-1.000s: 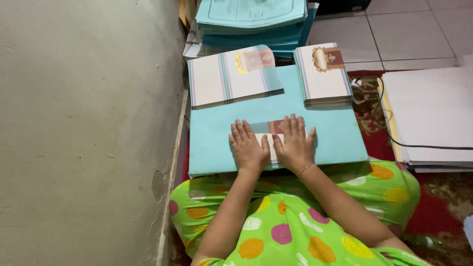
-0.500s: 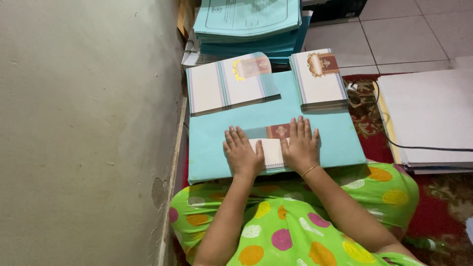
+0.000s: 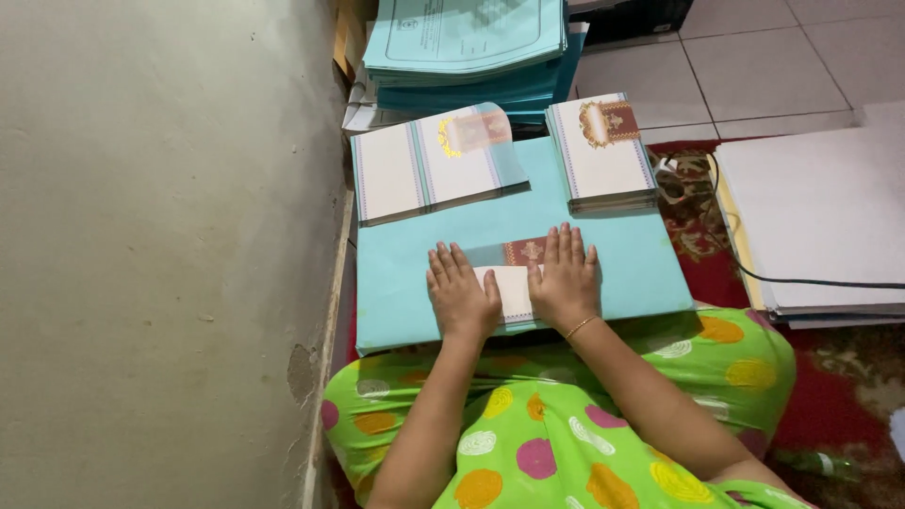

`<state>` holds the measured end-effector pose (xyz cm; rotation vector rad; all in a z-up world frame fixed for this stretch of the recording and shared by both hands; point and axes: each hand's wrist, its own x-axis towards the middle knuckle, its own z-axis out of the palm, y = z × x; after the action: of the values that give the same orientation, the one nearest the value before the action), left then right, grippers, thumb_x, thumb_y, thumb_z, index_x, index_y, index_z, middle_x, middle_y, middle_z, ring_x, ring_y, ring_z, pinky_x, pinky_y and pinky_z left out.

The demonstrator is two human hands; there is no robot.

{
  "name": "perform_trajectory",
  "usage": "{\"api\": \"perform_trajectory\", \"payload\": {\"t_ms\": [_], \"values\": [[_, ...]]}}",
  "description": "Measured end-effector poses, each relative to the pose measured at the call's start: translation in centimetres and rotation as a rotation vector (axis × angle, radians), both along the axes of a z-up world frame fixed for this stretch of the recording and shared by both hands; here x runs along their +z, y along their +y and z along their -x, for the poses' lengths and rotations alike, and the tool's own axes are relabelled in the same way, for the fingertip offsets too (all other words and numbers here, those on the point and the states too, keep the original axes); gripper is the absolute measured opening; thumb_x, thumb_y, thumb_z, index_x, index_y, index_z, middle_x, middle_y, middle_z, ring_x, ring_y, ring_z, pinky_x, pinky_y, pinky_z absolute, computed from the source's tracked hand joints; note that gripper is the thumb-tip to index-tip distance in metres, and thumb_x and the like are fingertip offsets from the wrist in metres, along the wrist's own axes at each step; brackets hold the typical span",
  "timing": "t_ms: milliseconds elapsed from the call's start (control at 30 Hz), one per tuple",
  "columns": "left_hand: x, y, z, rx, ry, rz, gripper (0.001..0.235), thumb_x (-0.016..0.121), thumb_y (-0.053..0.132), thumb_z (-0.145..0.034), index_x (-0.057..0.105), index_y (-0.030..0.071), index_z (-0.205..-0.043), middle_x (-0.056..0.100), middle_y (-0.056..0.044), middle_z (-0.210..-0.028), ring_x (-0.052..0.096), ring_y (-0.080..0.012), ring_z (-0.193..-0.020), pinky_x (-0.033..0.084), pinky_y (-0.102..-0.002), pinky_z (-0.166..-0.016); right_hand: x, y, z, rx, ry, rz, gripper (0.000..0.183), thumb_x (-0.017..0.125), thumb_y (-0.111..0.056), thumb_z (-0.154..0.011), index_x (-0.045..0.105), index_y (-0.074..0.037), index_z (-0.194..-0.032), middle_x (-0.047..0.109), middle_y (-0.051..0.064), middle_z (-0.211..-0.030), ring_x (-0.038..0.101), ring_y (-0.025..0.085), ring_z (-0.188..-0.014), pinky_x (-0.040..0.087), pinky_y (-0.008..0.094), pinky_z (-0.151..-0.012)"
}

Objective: The person presses and smooths folded booklets by hand to ensure they are flat and properly finished.

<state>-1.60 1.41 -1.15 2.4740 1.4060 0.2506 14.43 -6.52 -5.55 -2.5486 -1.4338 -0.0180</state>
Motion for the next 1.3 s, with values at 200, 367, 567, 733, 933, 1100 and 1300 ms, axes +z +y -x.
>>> {"api": "perform_trajectory", "payload": {"t_ms": [200, 367, 567, 733, 933, 1100, 1300], "values": [[-0.4, 0.4, 0.7, -0.417, -0.006, -0.037, 0.072, 0.032, 0.046, -0.103, 0.026, 0.003, -0.160, 0.023, -0.023, -0.166, 0.012, -0.0426, -0.155, 0.010, -0.056, -0.122, 1.1, 0.1, 0.8, 0.304, 0.069, 0.106, 0.069, 0.018, -0.051, -0.105, 0.023, -0.014, -0.162, 0.020, 0.012, -0.170, 0.010, 0.031, -0.157, 0.005, 0.051, -0.125], [0.8, -0.1, 0.5, -0.132, -0.028, 0.033, 0.072, 0.032, 0.045, -0.101, 0.023, 0.004, -0.160, 0.020, -0.019, -0.167, 0.015, -0.0347, -0.155, 0.015, -0.051, -0.123, 0.6, -0.3, 0.6, 0.142, 0.043, -0.024, 0.064, 0.030, -0.041, -0.103, 0.034, -0.013, -0.160, 0.033, 0.013, -0.166, 0.028, 0.032, -0.154, 0.015, 0.056, -0.122], [-0.3, 0.5, 0.2, -0.205, 0.011, 0.022, 0.075, 0.030, 0.047, -0.102, 0.021, 0.001, -0.160, 0.018, -0.023, -0.167, 0.009, -0.0394, -0.156, 0.006, -0.052, -0.124, 1.7, -0.2, 0.8, 0.208, 0.075, 0.008, 0.066, 0.031, -0.042, -0.103, 0.032, -0.010, -0.160, 0.029, 0.014, -0.167, 0.022, 0.033, -0.156, 0.012, 0.055, -0.123], [-0.2, 0.0, 1.1, -0.439, 0.029, -0.040, 0.067, 0.031, 0.042, -0.104, 0.026, 0.009, -0.162, 0.024, -0.014, -0.168, 0.015, -0.0350, -0.156, 0.012, -0.051, -0.124, 0.5, -0.5, 0.9, 0.413, -0.079, -0.083, 0.059, 0.034, -0.043, -0.105, 0.040, -0.018, -0.159, 0.039, 0.006, -0.164, 0.028, 0.028, -0.154, 0.014, 0.050, -0.123], [-1.9, 0.6, 0.4, -0.028, 0.009, -0.048, 0.079, 0.032, 0.050, -0.101, 0.023, -0.003, -0.159, 0.020, -0.027, -0.166, 0.013, -0.0413, -0.155, 0.010, -0.053, -0.124, 0.6, -0.4, 0.1, -0.014, 0.072, -0.017, 0.068, 0.028, -0.046, -0.105, 0.031, -0.008, -0.161, 0.027, 0.017, -0.168, 0.022, 0.034, -0.156, 0.011, 0.058, -0.123], [-2.5, 0.4, 0.9, -0.421, 0.066, -0.081, 0.073, 0.028, 0.049, -0.102, 0.025, 0.005, -0.161, 0.023, -0.019, -0.168, 0.012, -0.0376, -0.157, 0.011, -0.052, -0.125, -0.6, -0.4, 0.3, 0.288, -0.052, -0.065, 0.064, 0.031, -0.044, -0.104, 0.038, -0.011, -0.158, 0.034, 0.014, -0.166, 0.026, 0.032, -0.154, 0.016, 0.054, -0.120], [-3.4, 0.4, 0.4, -0.116, -0.052, -0.160, 0.081, 0.043, 0.054, -0.096, 0.034, 0.000, -0.156, 0.033, -0.024, -0.162, 0.026, -0.0369, -0.153, 0.022, -0.051, -0.120, -0.4, -0.5, 0.3, 0.215, 0.011, -0.092, 0.068, 0.028, -0.048, -0.104, 0.037, -0.009, -0.159, 0.036, 0.014, -0.165, 0.031, 0.032, -0.153, 0.020, 0.055, -0.119]]}}
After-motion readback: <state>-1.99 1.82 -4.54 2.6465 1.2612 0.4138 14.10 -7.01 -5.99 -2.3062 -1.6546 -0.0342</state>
